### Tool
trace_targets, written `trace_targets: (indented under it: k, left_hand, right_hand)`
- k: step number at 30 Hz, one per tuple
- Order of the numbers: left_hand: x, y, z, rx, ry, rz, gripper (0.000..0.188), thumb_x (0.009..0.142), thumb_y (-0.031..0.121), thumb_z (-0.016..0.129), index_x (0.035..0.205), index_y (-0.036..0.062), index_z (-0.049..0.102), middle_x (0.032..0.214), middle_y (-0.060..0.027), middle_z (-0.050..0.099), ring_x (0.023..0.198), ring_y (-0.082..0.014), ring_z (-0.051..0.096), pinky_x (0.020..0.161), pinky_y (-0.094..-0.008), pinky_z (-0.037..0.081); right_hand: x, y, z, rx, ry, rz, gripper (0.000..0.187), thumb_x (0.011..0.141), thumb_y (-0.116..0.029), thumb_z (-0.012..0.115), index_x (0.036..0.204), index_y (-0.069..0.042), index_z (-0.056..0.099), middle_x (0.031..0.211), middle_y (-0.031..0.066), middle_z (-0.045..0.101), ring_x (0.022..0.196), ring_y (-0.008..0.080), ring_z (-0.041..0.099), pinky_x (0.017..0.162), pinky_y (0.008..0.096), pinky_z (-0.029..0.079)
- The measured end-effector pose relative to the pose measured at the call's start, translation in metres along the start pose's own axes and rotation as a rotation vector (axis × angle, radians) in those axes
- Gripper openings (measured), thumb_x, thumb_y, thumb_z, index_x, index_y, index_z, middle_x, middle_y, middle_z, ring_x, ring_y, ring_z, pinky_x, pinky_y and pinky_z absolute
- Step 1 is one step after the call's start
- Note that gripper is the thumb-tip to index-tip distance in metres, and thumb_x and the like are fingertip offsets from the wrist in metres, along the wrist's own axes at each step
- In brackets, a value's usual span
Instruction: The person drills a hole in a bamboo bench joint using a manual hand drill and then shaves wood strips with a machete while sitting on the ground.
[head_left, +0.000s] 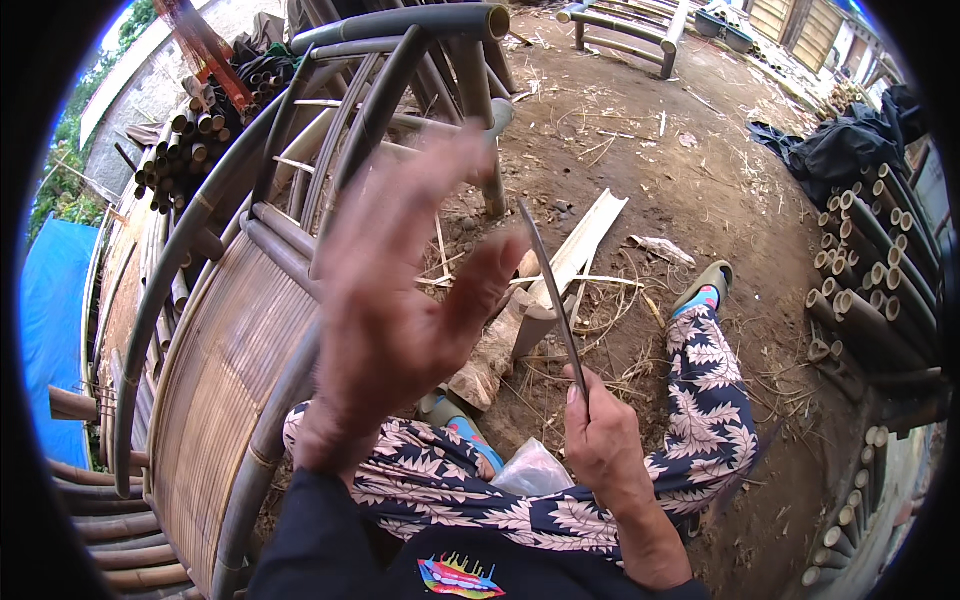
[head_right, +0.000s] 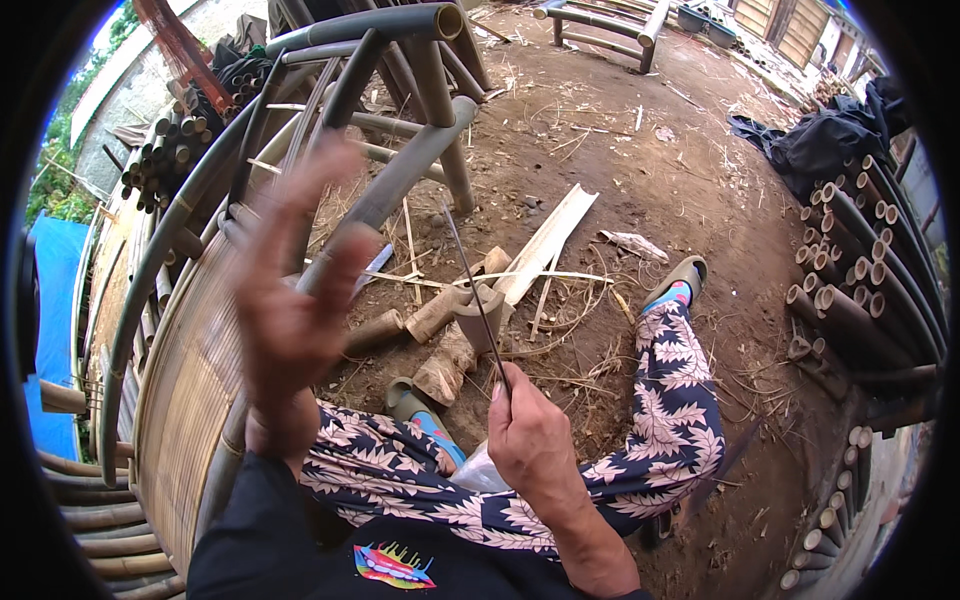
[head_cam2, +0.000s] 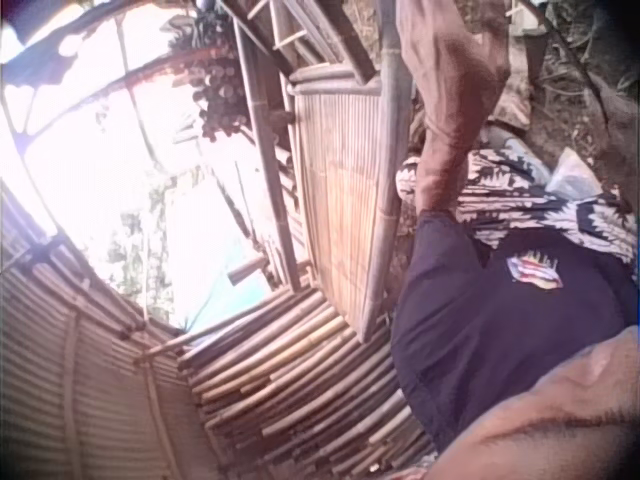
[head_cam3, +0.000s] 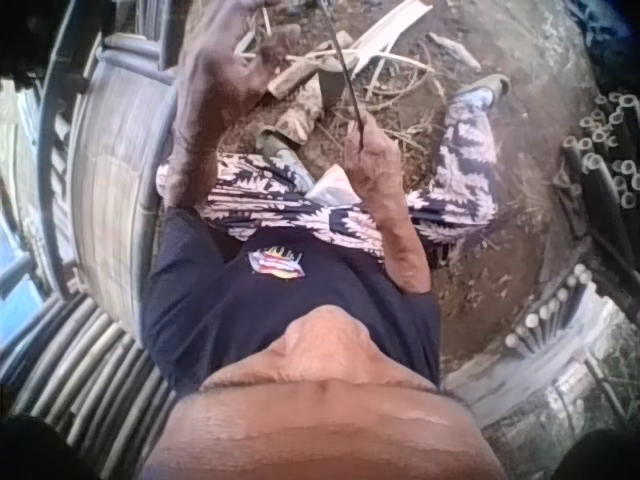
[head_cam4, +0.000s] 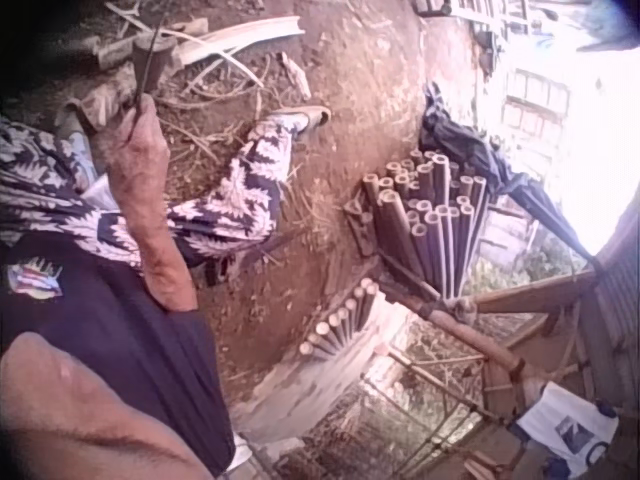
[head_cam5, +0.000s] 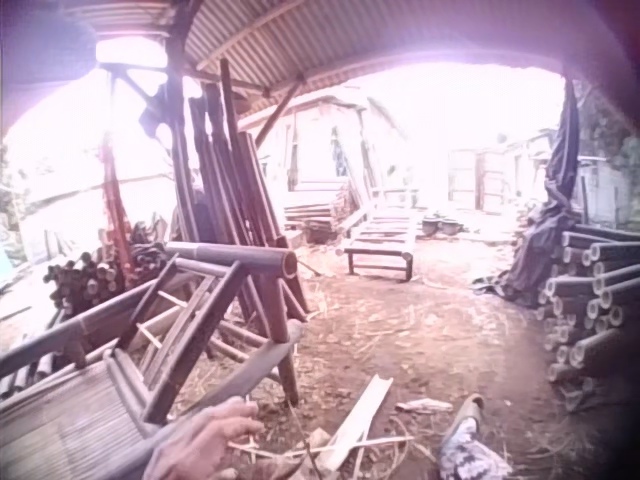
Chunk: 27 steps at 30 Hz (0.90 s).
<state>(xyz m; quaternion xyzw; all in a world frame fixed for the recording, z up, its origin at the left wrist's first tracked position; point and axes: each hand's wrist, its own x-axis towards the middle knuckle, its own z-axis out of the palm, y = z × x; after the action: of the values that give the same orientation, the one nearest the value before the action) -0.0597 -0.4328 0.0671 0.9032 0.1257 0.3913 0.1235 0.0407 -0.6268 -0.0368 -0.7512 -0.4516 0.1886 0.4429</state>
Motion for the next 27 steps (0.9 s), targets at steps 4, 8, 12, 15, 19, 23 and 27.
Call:
trace_targets:
  k: [4, 8, 12, 15, 19, 23, 27]
  left_hand:
    - [0.077, -0.015, 0.068, -0.096, -0.309, 0.138, 0.049, 0.100, 0.049, 0.046, 0.107, 0.0054, 0.068, 0.102, -0.0165, 0.069, 0.099, -0.0265, 0.066, 0.104, -0.0493, 0.039]
    - [0.076, -0.059, 0.119, 0.160, -0.802, 0.048, 0.062, 0.103, 0.057, 0.025, 0.128, 0.0136, 0.062, 0.134, -0.0074, 0.060, 0.126, -0.0200, 0.054, 0.121, -0.0525, 0.015]
    - [0.112, 0.016, 0.087, 0.004, -0.592, 0.257, 0.072, 0.102, 0.060, 0.023, 0.138, 0.0046, 0.052, 0.148, -0.0174, 0.046, 0.140, -0.0269, 0.040, 0.121, -0.0535, 0.016]
    - [0.080, -0.030, 0.110, 0.039, -0.794, 0.105, 0.072, 0.102, 0.060, 0.024, 0.140, 0.0035, 0.049, 0.150, -0.0199, 0.042, 0.141, -0.0307, 0.038, 0.120, -0.0531, 0.019]
    - [0.090, -0.028, 0.120, 0.001, -0.680, 0.178, 0.069, 0.101, 0.060, 0.028, 0.136, 0.0056, 0.054, 0.146, -0.0186, 0.046, 0.138, -0.0310, 0.042, 0.119, -0.0491, 0.025]
    - [0.091, -0.009, 0.118, -0.087, -0.795, 0.406, 0.067, 0.100, 0.062, 0.031, 0.118, 0.0072, 0.066, 0.114, -0.0139, 0.066, 0.112, -0.0277, 0.060, 0.111, -0.0487, 0.031]
    - [0.044, -0.043, 0.153, 0.154, -0.678, 0.400, 0.060, 0.104, 0.054, 0.030, 0.076, 0.0184, 0.069, 0.071, -0.0010, 0.061, 0.082, -0.0165, 0.064, 0.110, -0.0462, 0.030]
  right_hand:
    - [0.007, -0.005, -0.005, -0.013, 0.016, 0.058, 0.028, 0.098, -0.014, 0.047, 0.118, 0.003, 0.060, 0.075, 0.0262, 0.063, 0.070, 0.0414, 0.065, 0.063, 0.0463, 0.049]
    - [0.029, 0.006, -0.005, -0.003, -0.109, 0.146, 0.029, 0.100, -0.021, 0.046, 0.112, 0.000, 0.063, 0.076, 0.0262, 0.063, 0.071, 0.0443, 0.064, 0.063, 0.0474, 0.049]
    - [0.029, 0.017, -0.020, 0.018, -0.036, 0.223, 0.030, 0.101, -0.023, 0.045, 0.109, 0.000, 0.063, 0.075, 0.0258, 0.063, 0.074, 0.0441, 0.065, 0.066, 0.0463, 0.050]
    - [0.029, -0.002, -0.008, -0.058, -0.038, 0.162, 0.030, 0.101, -0.022, 0.045, 0.108, 0.001, 0.063, 0.072, 0.0251, 0.062, 0.069, 0.0398, 0.066, 0.063, 0.0451, 0.050]
    - [0.035, 0.034, -0.008, -0.012, -0.082, 0.204, 0.030, 0.101, -0.021, 0.046, 0.107, 0.004, 0.063, 0.067, 0.0204, 0.062, 0.057, 0.0252, 0.066, 0.052, 0.0399, 0.051]
    - [0.037, 0.040, -0.015, 0.046, -0.051, 0.287, 0.028, 0.098, -0.023, 0.047, 0.104, 0.001, 0.062, 0.083, 0.0297, 0.065, 0.084, 0.0493, 0.064, 0.077, 0.0533, 0.051]
    - [0.061, 0.031, -0.027, -0.037, -0.155, 0.304, 0.027, 0.099, -0.019, 0.047, 0.106, 0.002, 0.061, 0.084, 0.0242, 0.069, 0.076, 0.0411, 0.069, 0.066, 0.0479, 0.056]
